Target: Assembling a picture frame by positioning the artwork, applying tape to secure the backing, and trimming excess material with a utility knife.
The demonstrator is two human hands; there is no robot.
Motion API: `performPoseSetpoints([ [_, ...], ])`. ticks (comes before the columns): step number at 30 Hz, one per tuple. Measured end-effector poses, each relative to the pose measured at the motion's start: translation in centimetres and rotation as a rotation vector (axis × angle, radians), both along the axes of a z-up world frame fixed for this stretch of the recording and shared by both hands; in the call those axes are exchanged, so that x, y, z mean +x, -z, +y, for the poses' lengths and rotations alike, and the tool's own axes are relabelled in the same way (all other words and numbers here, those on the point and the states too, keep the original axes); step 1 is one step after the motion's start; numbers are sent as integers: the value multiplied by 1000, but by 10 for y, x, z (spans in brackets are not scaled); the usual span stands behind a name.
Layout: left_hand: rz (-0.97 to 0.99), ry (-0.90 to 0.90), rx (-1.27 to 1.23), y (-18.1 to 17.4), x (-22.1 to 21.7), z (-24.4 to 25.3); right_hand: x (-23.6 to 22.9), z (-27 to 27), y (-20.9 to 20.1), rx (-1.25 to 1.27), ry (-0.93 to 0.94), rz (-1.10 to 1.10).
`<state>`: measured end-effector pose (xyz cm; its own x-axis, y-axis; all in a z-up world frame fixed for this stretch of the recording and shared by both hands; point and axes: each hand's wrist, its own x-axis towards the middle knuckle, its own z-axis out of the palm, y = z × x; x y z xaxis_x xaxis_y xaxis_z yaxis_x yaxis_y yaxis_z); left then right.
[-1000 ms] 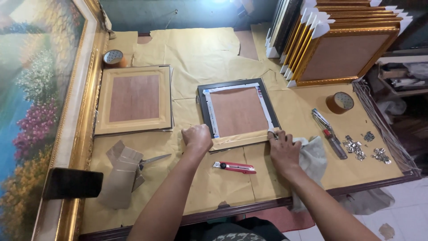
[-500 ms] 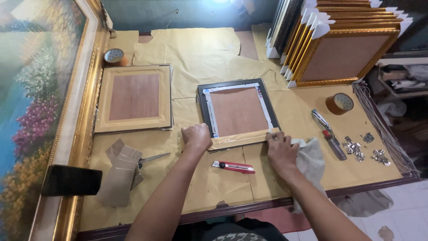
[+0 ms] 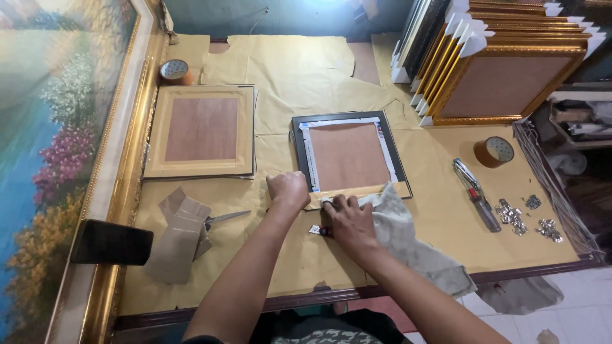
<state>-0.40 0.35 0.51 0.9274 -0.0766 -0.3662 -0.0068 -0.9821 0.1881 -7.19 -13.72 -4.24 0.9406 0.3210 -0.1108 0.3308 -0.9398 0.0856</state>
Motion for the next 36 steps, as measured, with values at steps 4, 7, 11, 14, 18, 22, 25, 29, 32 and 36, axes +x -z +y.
performPoseSetpoints([
  [4,-8,-3,-7,5,-1,1,-3,-7,-9,-26,18,29],
  [7,-9,-14,1,0,0,0,0,0,2,17,7,24],
  [11,-7,10,-2,2,3,0,1,-3,9,43,-23,-8],
  [14,-5,30,2,5,5,-1,-1,2,-3,60,-60,4],
  [18,-18,52,-26,6,5,2,5,17,0,93,-94,-22],
  [22,46,62,-29,18,13,6,11,22,6,87,-57,-15],
  [25,90,63,-28,8,14,10,7,22,-2,76,-47,-13],
  [29,179,35,-47,0,7,18,-2,23,-13,84,-98,23],
  [32,185,40,-72,9,10,24,7,29,-13,72,-88,8],
  [36,179,33,-82,8,9,25,11,34,-15,60,-56,-14],
])
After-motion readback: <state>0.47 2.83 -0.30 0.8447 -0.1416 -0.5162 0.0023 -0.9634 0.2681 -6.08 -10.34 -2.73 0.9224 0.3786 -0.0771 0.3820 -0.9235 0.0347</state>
